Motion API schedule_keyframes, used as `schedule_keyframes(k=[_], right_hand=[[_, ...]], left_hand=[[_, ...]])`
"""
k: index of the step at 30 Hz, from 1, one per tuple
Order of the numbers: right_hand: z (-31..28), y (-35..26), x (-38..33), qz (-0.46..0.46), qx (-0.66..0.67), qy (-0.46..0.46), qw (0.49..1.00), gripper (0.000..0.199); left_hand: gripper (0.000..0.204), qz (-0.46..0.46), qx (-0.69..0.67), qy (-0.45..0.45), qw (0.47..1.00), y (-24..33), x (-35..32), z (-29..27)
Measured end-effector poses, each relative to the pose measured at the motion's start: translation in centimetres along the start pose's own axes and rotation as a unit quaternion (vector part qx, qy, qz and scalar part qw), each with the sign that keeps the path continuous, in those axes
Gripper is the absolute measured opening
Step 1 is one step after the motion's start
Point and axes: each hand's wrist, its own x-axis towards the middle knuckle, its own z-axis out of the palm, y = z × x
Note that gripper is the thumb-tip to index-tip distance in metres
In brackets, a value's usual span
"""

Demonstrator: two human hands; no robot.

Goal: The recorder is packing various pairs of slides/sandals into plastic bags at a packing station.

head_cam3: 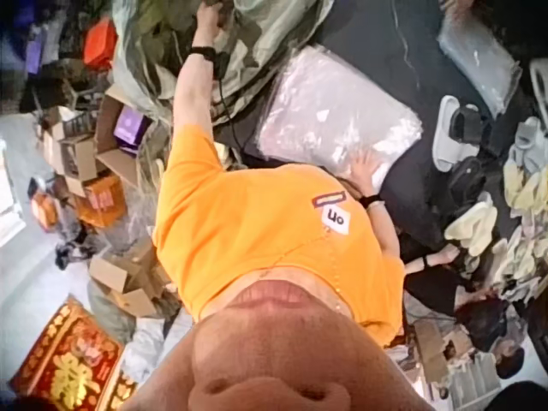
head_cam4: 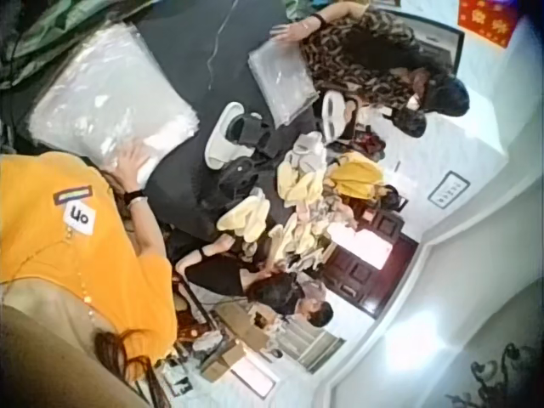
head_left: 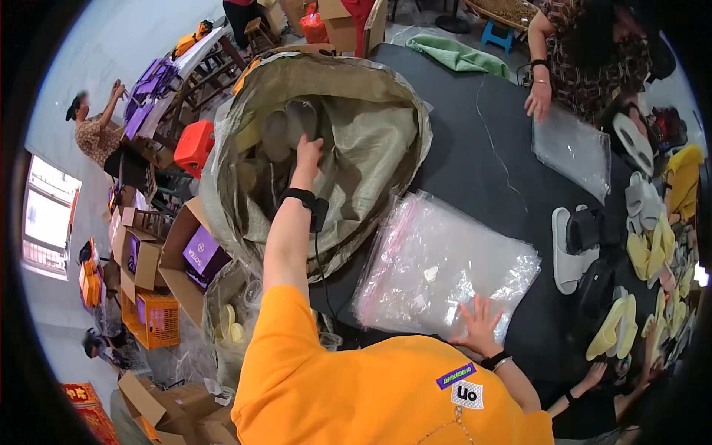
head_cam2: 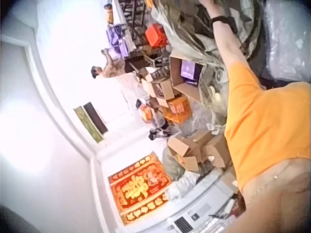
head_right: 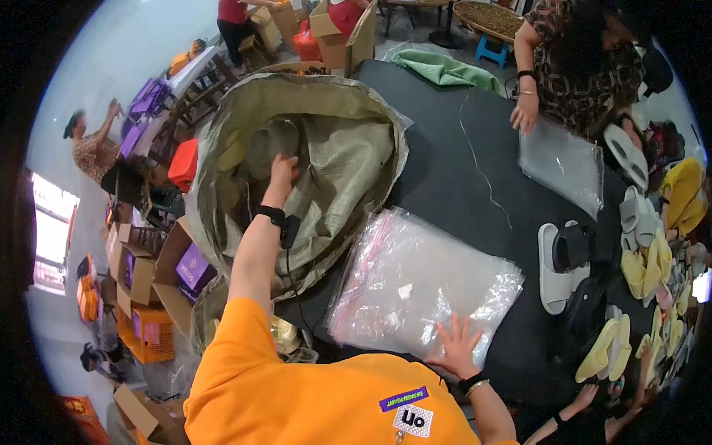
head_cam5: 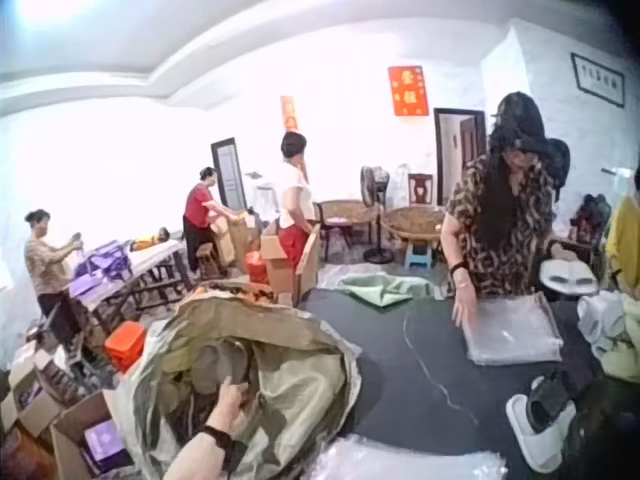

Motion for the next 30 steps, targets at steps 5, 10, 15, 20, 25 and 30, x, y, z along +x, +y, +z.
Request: schedule_keyframes(k=[5,10,15,20,25,30], right_hand=[[0.3,0.2,0.1,0.002,0.026,-0.010,1.000,0.100],[0.4,0.2,0.1,0.017,0.056,-0.017,0.998,0.101],[-0.6,-0.1,0.0,0.010,0.041,0.003,0.999,0.101],[-0.9,-0.1,-0.2,-0.001,0.022,0.021,1.000,0.101],[-0.9,-0.1,-0.2,0.006,0.021,0.009,1.000,0.098],[0.9,2.8,0.7,0.059,0.188,0.035,0.980,0.078]], left_hand=[[0.053,0.100,-0.181,-0.068,0.976,4.3,-0.9,-2.8],[0.044,0.202,-0.263,-0.237,0.913,11.7,-8.6,-3.4],[0.048,0.296,-0.215,-0.295,0.883,15.0,-15.4,-2.3],[0.064,0.344,-0.317,-0.449,0.761,16.3,-21.2,0.4],[0.070,0.235,-0.427,-0.614,0.620,17.7,-26.4,3.0],[0.067,0.242,-0.308,-0.745,0.540,15.5,-27.6,4.7]])
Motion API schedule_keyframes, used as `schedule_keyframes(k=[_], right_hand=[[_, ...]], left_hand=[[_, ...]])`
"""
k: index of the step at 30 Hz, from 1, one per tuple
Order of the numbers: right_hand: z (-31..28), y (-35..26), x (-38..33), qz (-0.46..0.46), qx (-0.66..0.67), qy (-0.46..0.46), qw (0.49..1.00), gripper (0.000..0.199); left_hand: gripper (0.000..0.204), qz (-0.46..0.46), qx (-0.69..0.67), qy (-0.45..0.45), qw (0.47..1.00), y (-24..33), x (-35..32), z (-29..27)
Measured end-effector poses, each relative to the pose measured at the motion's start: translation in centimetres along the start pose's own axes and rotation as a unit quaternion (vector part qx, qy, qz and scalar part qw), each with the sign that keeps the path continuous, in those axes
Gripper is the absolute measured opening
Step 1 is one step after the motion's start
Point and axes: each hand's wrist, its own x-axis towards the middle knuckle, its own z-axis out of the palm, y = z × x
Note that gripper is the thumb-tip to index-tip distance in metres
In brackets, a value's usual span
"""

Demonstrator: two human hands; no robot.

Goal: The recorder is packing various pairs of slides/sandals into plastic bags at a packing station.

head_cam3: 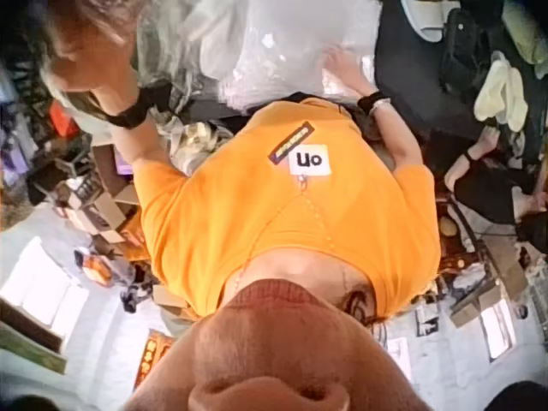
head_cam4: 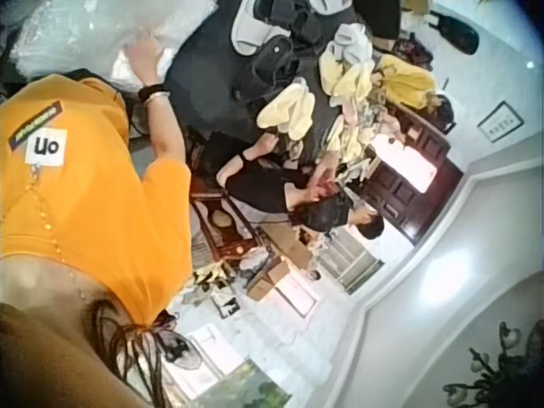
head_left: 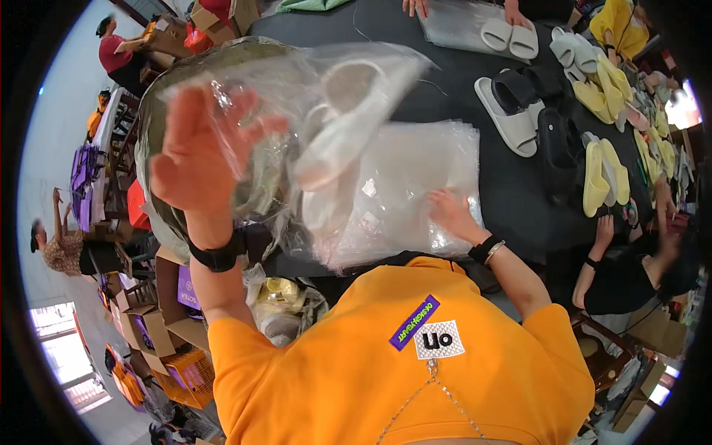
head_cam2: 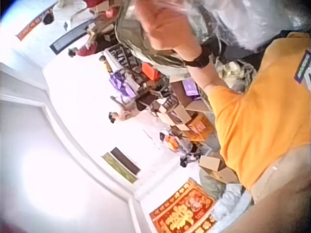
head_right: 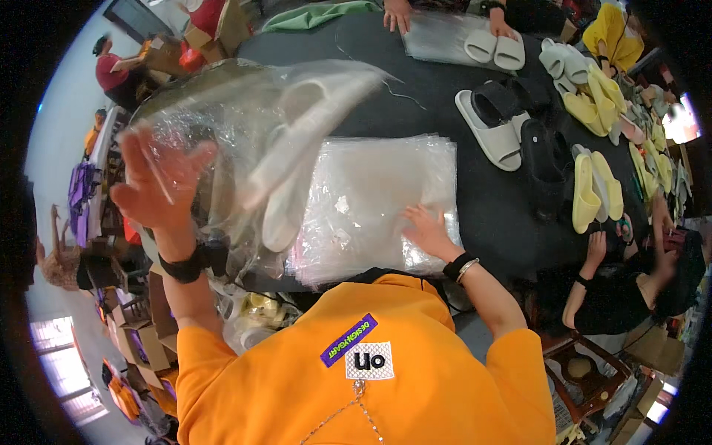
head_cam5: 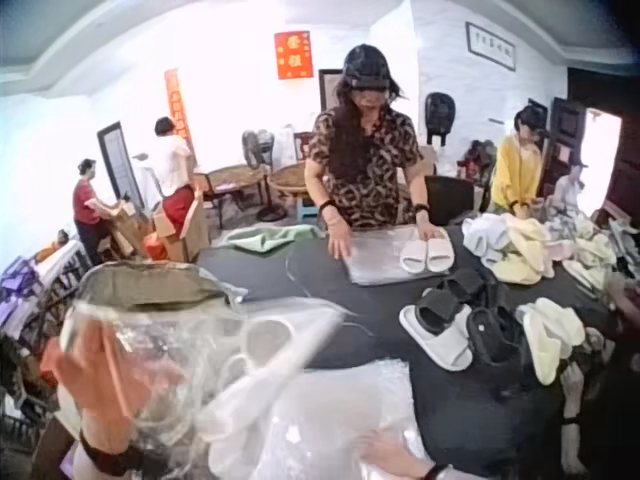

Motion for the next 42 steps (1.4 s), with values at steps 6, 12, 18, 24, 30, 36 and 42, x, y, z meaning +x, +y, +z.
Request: schedule_keyframes(k=[6,12,18,24,30,36,42], right_hand=[[-5.7,0.7,-1.0,0.208,0.811,0.135,0.531,0.055],[-3.6,3.6,-1.8,0.178,0.770,0.058,0.611,0.048],[-4.7,0.6,-1.9,0.205,0.716,0.115,0.657,0.054],[-3.9,1.7,-1.5,0.225,0.670,0.122,0.696,0.057],[-3.1,1.9,-1.3,0.206,0.672,0.108,0.703,0.055],[-4.5,1.2,-3.5,0.210,0.689,0.108,0.685,0.024],[-4.2,0.8,-5.5,0.244,0.609,0.206,0.726,0.015]], left_hand=[[0.051,-0.207,-0.169,0.177,0.947,-7.3,-9.7,3.9],[0.026,-0.438,-0.223,0.474,0.731,-14.0,-19.1,7.7],[0.027,-0.541,0.157,0.322,0.761,-17.1,-22.7,4.7],[0.041,-0.409,0.683,-0.016,0.605,-23.6,-19.2,2.4],[0.056,-0.440,0.204,0.306,0.819,-33.9,-20.8,-1.5],[0.046,-0.407,0.622,0.041,0.667,-32.3,-19.7,-1.1],[0.032,-0.357,0.708,0.005,0.610,-28.4,-18.7,0.7]])
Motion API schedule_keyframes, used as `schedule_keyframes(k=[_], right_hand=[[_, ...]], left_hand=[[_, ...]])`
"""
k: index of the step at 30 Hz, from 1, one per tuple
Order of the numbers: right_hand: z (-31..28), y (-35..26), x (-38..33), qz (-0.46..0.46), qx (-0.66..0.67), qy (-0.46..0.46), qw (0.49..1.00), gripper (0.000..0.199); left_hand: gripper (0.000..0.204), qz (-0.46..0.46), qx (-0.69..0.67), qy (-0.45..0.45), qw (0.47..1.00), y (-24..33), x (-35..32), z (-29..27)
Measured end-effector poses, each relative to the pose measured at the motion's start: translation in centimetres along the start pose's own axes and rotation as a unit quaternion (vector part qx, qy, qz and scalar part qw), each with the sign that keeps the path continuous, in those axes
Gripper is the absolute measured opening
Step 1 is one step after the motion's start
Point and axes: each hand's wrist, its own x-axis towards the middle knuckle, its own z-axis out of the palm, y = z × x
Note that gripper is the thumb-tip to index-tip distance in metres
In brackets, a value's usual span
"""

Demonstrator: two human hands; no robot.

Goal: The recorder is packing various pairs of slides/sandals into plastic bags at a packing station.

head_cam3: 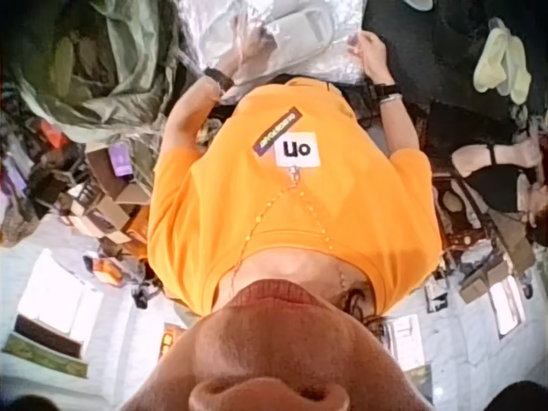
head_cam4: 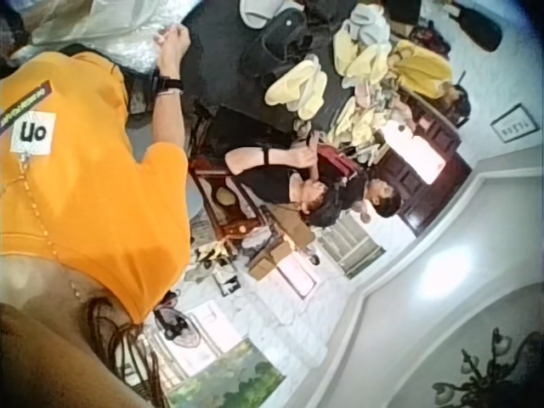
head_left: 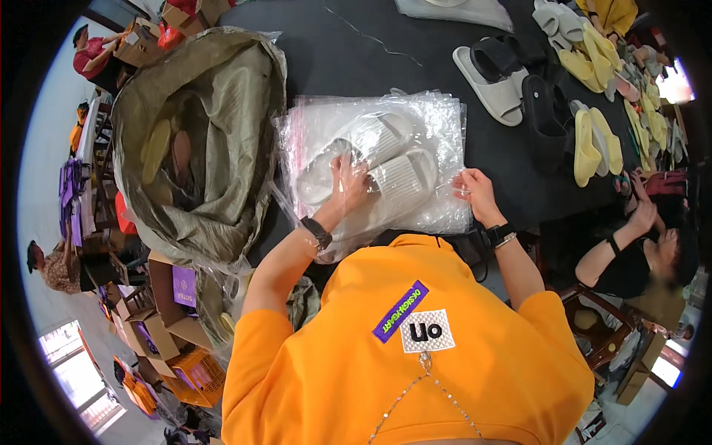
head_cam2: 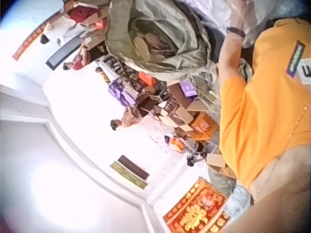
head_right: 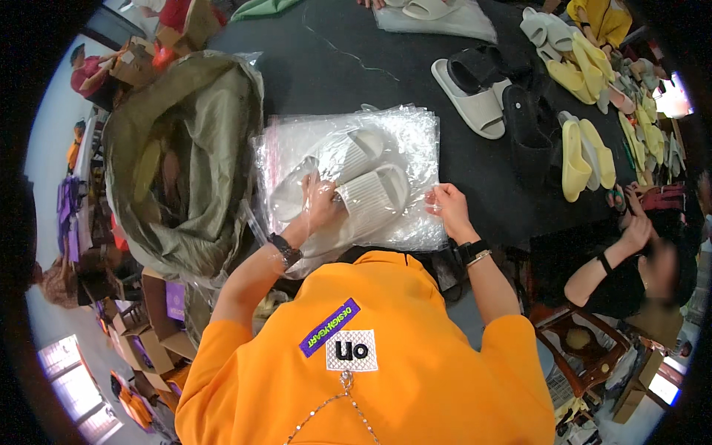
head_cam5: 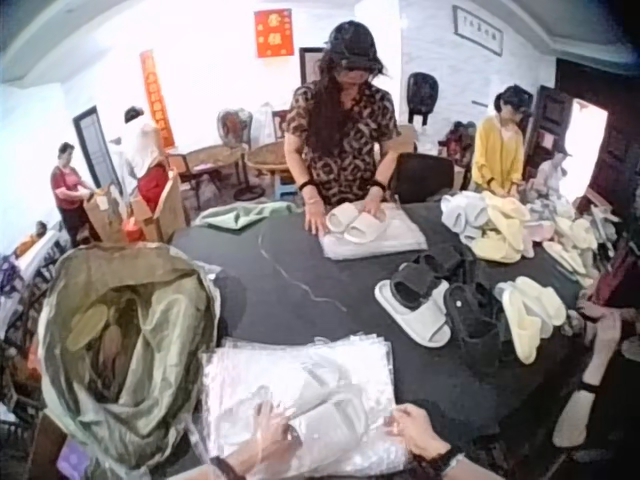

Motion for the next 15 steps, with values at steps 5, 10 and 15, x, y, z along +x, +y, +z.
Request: schedule_keyframes(k=[5,10,15], right_hand=[[-1.4,0.9,-0.7,-0.017,-0.027,0.036,0.999,0.014],[-1.9,1.7,-1.1,-0.022,-0.027,0.035,0.999,0.015],[-2.5,1.9,-1.5,-0.027,-0.027,0.058,0.998,0.015]], left_hand=[[0.035,-0.029,0.100,0.018,0.994,-2.3,-4.0,-1.0],[0.041,-0.032,0.021,0.045,0.998,-4.0,-8.1,-3.5],[0.047,-0.171,-0.044,0.041,0.983,-9.0,-12.7,-1.2]])
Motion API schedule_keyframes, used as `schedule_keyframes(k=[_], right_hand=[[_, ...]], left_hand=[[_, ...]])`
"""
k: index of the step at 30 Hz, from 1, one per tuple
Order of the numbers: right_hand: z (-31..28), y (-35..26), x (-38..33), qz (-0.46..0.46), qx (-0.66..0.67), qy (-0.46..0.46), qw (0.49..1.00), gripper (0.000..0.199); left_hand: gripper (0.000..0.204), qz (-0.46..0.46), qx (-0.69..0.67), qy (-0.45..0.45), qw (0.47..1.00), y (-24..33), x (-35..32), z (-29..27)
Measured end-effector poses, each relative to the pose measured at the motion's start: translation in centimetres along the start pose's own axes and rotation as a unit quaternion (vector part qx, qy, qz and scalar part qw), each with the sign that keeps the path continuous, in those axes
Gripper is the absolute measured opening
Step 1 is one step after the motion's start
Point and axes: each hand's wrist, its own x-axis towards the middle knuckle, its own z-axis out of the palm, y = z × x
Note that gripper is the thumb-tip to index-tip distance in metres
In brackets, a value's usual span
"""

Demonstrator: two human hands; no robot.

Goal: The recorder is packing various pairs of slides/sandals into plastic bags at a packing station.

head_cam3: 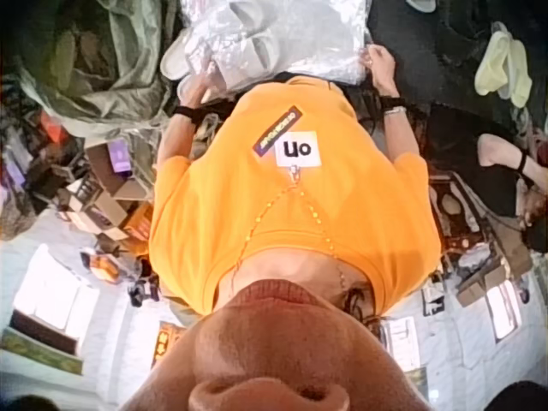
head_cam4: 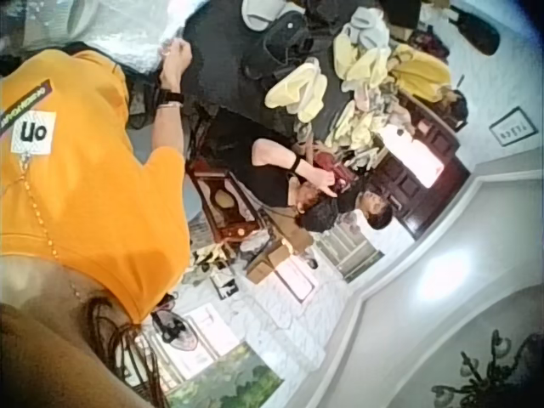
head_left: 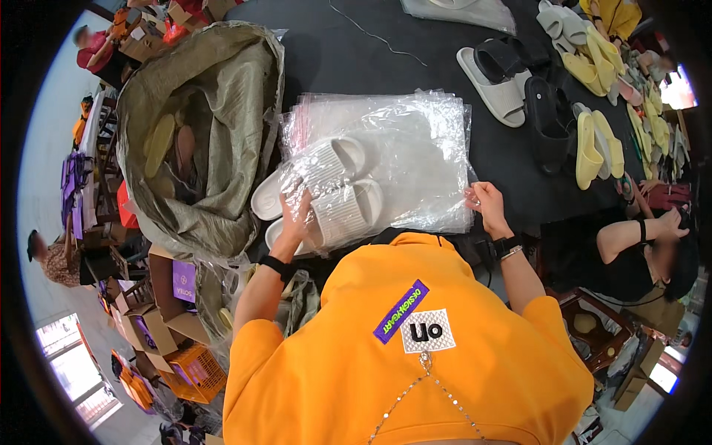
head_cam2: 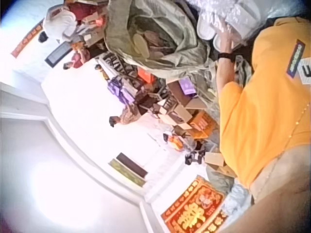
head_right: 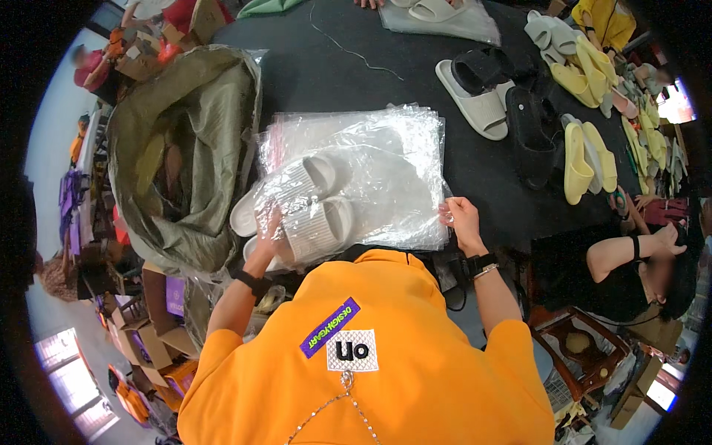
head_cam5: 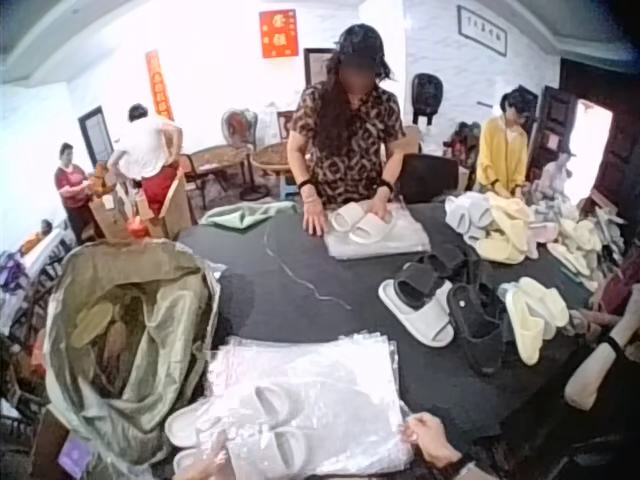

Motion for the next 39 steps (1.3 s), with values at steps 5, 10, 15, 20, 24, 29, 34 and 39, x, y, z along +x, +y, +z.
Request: schedule_keyframes(k=[5,10,15,20,24,29,34,39], right_hand=[[-1.9,-0.4,-1.0,-0.009,0.042,0.062,0.997,0.016],[-1.4,-1.6,-2.7,-0.033,0.001,0.085,0.996,0.021],[0.8,-2.7,-4.2,-0.103,-0.074,0.057,0.990,0.033],[2.4,-1.8,-4.0,-0.109,-0.126,-0.015,0.986,0.034],[3.8,-1.1,-3.6,-0.120,-0.174,-0.056,0.976,0.033],[4.3,0.6,-2.9,-0.119,-0.165,-0.082,0.976,0.020],[2.5,2.1,-2.6,-0.072,-0.166,-0.061,0.982,0.017],[3.1,1.0,-3.1,-0.104,-0.243,-0.075,0.961,0.017]], left_hand=[[0.039,0.001,-0.127,0.124,0.984,1.2,1.9,-5.7],[0.040,-0.144,-0.468,0.260,0.832,2.4,5.1,-12.1],[0.029,-0.098,-0.473,0.423,0.767,6.6,7.6,-19.6],[0.035,0.040,-0.357,0.282,0.889,15.0,6.6,-21.1],[0.037,0.175,-0.127,0.216,0.952,20.6,6.7,-14.5],[0.041,0.148,0.017,0.018,0.989,19.1,8.6,-2.6],[0.037,0.022,0.143,0.071,0.987,9.9,8.7,0.6],[0.030,-0.107,0.113,0.126,0.980,7.2,10.1,-5.0]])
